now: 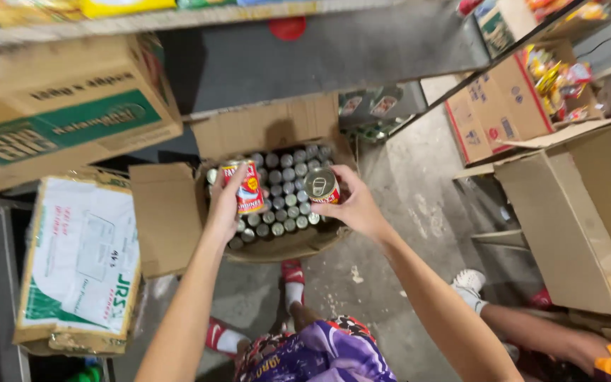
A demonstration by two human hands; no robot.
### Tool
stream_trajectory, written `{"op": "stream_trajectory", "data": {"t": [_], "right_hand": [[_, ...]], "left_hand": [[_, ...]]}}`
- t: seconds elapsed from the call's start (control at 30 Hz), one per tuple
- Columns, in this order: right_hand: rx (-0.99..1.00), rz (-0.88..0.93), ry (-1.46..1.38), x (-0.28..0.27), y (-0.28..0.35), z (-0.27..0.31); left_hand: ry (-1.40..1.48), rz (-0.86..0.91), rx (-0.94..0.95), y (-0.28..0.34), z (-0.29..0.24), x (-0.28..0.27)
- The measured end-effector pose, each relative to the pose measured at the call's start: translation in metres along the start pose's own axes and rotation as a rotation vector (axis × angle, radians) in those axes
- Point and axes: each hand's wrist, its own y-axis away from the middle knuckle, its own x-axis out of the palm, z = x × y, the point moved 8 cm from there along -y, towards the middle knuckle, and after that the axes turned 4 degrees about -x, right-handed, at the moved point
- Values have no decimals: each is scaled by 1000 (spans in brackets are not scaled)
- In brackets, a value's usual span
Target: Organizing and stocking canned goods on grocery store shelves.
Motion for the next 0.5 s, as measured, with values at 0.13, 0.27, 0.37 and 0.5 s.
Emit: {"op": "stream_trajectory", "data": {"t": [0.13, 0.27, 0.37, 0.5], "right_hand": [[-141, 14, 484, -6, -10, -14], [-52, 100, 473, 16, -17, -78], [-14, 116, 434, 42, -20, -129], [51, 160, 479, 75, -22, -190]], "left_hand": [[18, -145, 73, -27, 35, -30], [-200, -266, 290, -36, 69, -78], [-210, -409, 239, -39, 103, -119], [-430, -518, 233, -49, 151, -178]]}}
